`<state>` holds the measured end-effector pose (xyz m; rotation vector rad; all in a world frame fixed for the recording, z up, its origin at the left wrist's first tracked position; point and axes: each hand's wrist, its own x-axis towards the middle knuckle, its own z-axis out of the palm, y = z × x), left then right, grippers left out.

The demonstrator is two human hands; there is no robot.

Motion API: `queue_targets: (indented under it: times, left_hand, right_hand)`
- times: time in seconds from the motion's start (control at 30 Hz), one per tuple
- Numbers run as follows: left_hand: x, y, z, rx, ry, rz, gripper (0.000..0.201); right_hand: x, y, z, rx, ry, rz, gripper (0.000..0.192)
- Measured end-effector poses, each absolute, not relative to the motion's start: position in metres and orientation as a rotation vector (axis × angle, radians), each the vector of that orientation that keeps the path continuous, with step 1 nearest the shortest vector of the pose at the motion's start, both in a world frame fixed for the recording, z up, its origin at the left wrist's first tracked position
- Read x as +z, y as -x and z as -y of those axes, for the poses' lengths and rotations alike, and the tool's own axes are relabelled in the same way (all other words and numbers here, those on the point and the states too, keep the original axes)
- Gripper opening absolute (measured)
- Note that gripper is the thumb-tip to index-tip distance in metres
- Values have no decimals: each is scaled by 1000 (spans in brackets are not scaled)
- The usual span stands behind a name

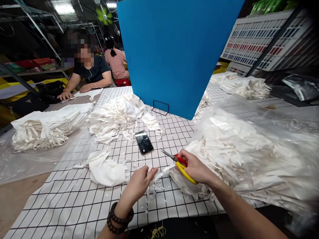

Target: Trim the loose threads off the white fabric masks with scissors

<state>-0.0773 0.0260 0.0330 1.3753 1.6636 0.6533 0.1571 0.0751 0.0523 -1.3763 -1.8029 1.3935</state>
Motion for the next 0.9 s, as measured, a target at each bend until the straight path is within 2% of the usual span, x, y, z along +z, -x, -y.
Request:
queue_targets:
  times: [0.1, 0.23, 0.33, 0.47, 0.57, 0.77, 0.9]
  left_hand:
    - [41, 76, -23, 794, -1606, -1880, 42]
    - [45, 43, -17, 794, -1701, -1503, 48]
    - [35, 15, -14, 729, -1622, -1482, 54]
    - [17, 2, -18, 830, -1472, -1395, 36]
    - [13, 11, -22, 902, -1360, -1306, 34]
    - [33, 32, -28, 710, -1721, -1366, 22]
    - [46, 42, -37, 516, -1659, -1245, 29]
  right_hand:
    - [51, -160, -80, 1489, 1355, 1788, 23]
    - [52, -159, -85, 1493, 1387, 1858, 24]
    - [56, -157, -86, 1459, 1399, 1869, 29]
    - [70, -158, -85, 1313, 1455, 2000, 28]
    - [78, -161, -85, 1213, 1493, 2085, 20]
    - [75, -163, -81, 1144, 1537, 2106, 14]
    - [66, -168, -67, 1084, 1604, 2056, 15]
